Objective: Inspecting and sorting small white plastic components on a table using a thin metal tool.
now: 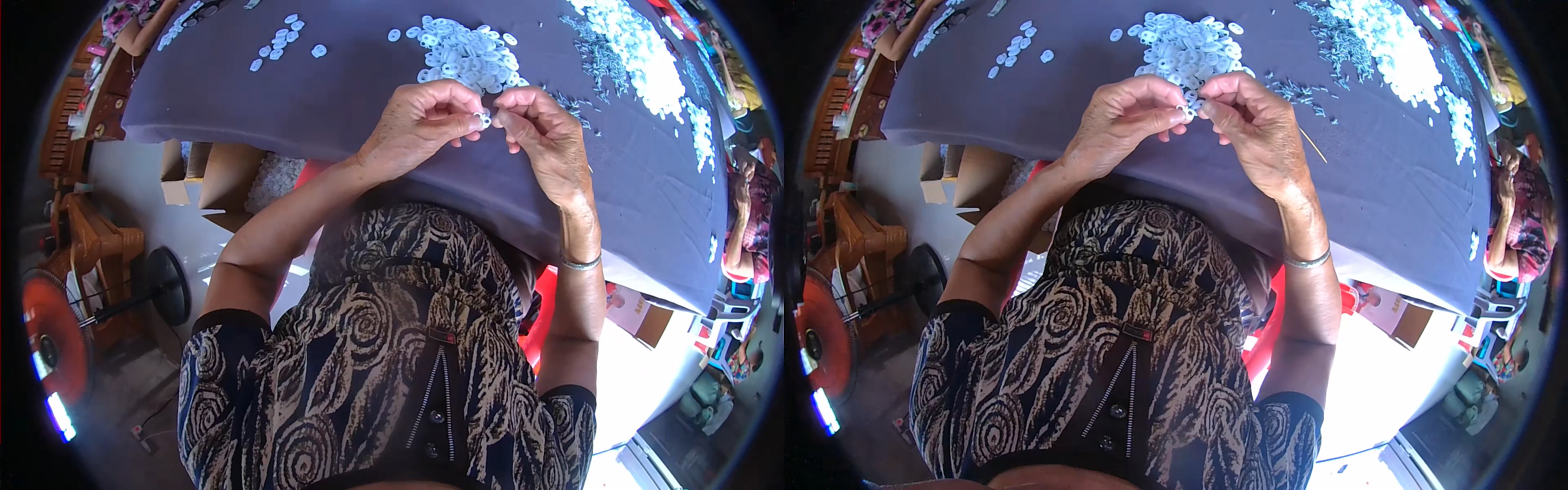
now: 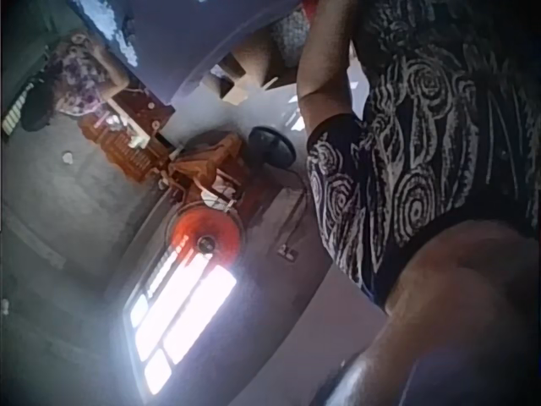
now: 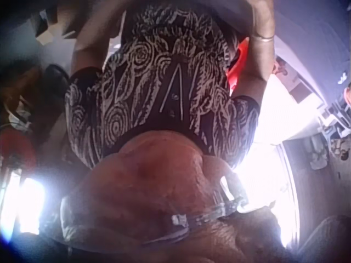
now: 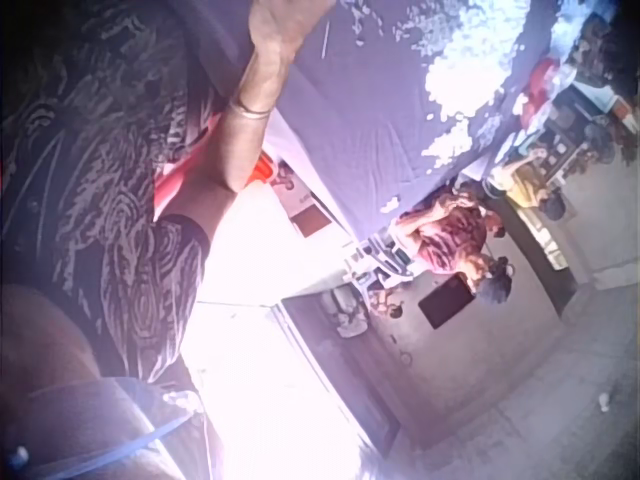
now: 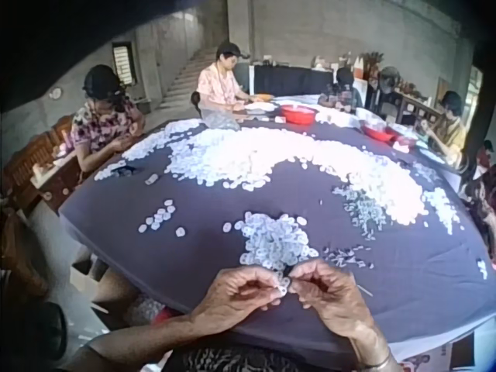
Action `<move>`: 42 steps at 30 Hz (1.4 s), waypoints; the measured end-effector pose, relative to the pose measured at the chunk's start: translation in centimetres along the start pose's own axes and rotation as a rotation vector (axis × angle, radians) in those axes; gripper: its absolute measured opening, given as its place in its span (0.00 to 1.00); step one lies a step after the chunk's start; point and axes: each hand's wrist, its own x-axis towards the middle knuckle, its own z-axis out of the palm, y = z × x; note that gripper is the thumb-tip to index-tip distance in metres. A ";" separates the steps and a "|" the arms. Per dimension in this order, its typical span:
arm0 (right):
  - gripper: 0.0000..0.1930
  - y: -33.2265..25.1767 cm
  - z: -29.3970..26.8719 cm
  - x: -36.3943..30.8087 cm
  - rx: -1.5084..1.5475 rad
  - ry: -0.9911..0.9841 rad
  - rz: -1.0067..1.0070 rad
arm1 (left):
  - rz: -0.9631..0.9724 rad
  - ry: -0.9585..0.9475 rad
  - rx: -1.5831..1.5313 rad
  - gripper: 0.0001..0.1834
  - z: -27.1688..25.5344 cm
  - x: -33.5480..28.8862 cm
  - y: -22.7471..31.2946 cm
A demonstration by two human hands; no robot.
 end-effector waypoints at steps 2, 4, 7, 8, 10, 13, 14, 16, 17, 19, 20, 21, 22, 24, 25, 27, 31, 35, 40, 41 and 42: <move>0.06 -0.2 0.0 0.0 -0.011 0.005 -0.004 | -0.002 0.001 -0.006 0.06 0.0 0.0 0.0; 0.06 -0.3 0.2 0.0 -0.023 0.010 -0.008 | -0.012 0.004 -0.001 0.06 0.0 0.0 0.1; 0.06 0.0 0.6 -0.1 -0.010 0.025 -0.017 | -0.030 0.004 0.023 0.05 0.1 0.0 0.2; 0.06 0.2 0.8 0.0 -0.022 0.035 -0.040 | -0.039 0.006 0.042 0.05 0.1 -0.1 0.1; 0.05 0.4 0.8 0.0 -0.035 0.045 -0.063 | -0.017 0.016 0.040 0.06 0.3 -0.1 0.0; 0.04 0.6 0.9 0.1 -0.031 0.046 -0.081 | 0.014 0.038 0.027 0.06 0.4 -0.1 -0.1; 0.04 0.7 0.8 0.2 -0.005 0.048 -0.084 | 0.021 0.046 0.015 0.07 0.5 -0.1 -0.2; 0.04 0.8 0.8 0.2 0.021 0.051 -0.088 | 0.035 0.051 0.010 0.07 0.5 -0.1 -0.3; 0.04 0.8 0.8 0.2 -0.005 0.056 -0.104 | 0.048 0.055 0.006 0.08 0.6 -0.1 -0.3; 0.04 0.8 0.9 0.2 -0.031 0.061 -0.120 | 0.040 0.040 0.042 0.09 0.4 -0.1 -0.4; 0.04 0.7 1.0 0.1 -0.049 0.062 -0.129 | 0.032 0.026 0.078 0.09 0.4 -0.1 -0.5; 0.04 0.7 1.0 0.1 -0.068 0.064 -0.139 | 0.032 0.025 0.078 0.09 0.4 -0.1 -0.4; 0.04 0.7 1.0 0.1 -0.068 0.064 -0.139 | 0.027 0.023 0.086 0.10 0.4 -0.2 -0.3; 0.04 0.8 1.1 0.2 -0.064 0.068 -0.154 | 0.023 0.021 0.094 0.10 0.5 -0.2 -0.1; 0.04 0.8 1.1 0.1 -0.064 0.068 -0.154 | 0.018 0.044 0.057 0.10 0.7 -0.2 0.0; 0.04 0.8 1.1 0.1 -0.059 0.059 -0.129 | 0.014 0.068 0.019 0.11 0.8 -0.2 0.0; 0.04 0.9 1.3 0.2 -0.072 0.054 -0.149 | 0.018 0.043 0.044 0.12 0.4 -0.2 -0.3; 0.04 0.9 1.4 0.2 -0.030 0.065 -0.128 | 0.029 0.027 0.083 0.13 0.4 -0.2 -0.4; 0.04 0.8 1.4 0.1 -0.034 0.070 -0.120 | 0.011 0.061 0.021 0.12 0.9 -0.3 0.1; 0.04 0.9 1.4 0.1 -0.043 0.070 -0.130 | 0.006 0.060 0.008 0.12 0.9 -0.2 0.1; 0.04 0.9 1.4 0.1 -0.053 0.069 -0.140 | 0.005 0.062 0.009 0.12 1.0 -0.2 0.1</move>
